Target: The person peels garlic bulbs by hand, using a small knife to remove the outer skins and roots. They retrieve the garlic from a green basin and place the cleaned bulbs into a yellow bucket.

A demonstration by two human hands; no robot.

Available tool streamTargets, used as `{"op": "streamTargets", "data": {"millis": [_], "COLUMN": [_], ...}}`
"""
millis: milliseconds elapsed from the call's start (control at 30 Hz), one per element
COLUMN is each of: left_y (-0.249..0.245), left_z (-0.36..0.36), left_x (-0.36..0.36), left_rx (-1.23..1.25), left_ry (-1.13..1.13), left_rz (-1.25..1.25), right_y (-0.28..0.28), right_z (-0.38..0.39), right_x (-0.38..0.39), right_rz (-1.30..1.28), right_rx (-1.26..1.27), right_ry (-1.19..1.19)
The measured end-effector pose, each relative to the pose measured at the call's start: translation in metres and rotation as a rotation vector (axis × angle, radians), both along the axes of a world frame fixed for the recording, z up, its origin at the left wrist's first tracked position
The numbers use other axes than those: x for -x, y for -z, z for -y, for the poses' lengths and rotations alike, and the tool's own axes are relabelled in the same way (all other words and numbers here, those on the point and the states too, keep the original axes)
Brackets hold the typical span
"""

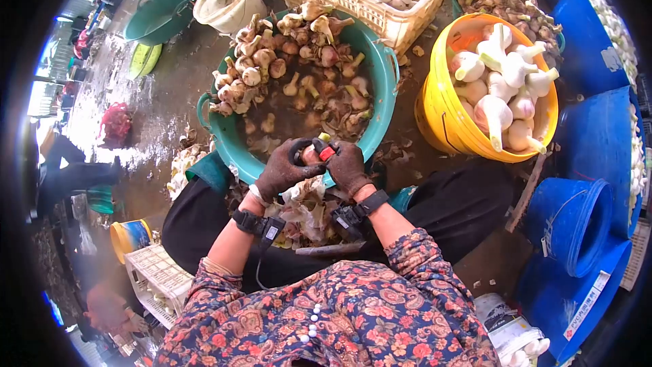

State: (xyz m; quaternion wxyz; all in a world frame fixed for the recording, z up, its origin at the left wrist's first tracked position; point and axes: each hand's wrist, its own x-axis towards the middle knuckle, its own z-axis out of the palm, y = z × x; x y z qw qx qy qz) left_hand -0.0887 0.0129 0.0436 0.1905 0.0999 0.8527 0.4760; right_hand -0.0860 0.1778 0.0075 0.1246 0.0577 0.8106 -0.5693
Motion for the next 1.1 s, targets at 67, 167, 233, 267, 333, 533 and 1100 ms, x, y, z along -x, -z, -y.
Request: {"op": "streamTargets", "data": {"millis": [67,167,233,267,333,533,1100], "left_y": [0.001,0.006,0.001,-0.001,-0.004,-0.015,-0.013], "left_z": [0.003,0.010,0.012,0.013,0.018,0.026,0.016], "left_x": [-0.006,-0.018,-0.024,-0.027,-0.029,-0.039,-0.045], "left_rx": [0.086,-0.011,-0.098,-0.197,-0.224,-0.608,-0.200], "left_ry": [-0.027,-0.113,-0.135,-0.153,-0.146,-0.205,-0.258], "left_rz": [-0.017,-0.048,0.077,0.204,0.311,0.580,0.361], "right_y": [0.010,0.011,0.008,0.009,0.011,-0.007,-0.004], "right_z": [0.005,0.009,0.012,0.013,0.014,0.005,0.008], "right_x": [-0.006,-0.011,-0.014,-0.015,-0.018,-0.018,-0.019], "right_rz": [-0.024,-0.074,-0.104,-0.149,-0.237,0.333,-0.201], "right_rx": [0.058,0.156,0.206,0.232,0.280,0.818,0.175], "right_ry": [-0.048,-0.127,-0.151,-0.165,-0.192,-0.155,-0.262]}}
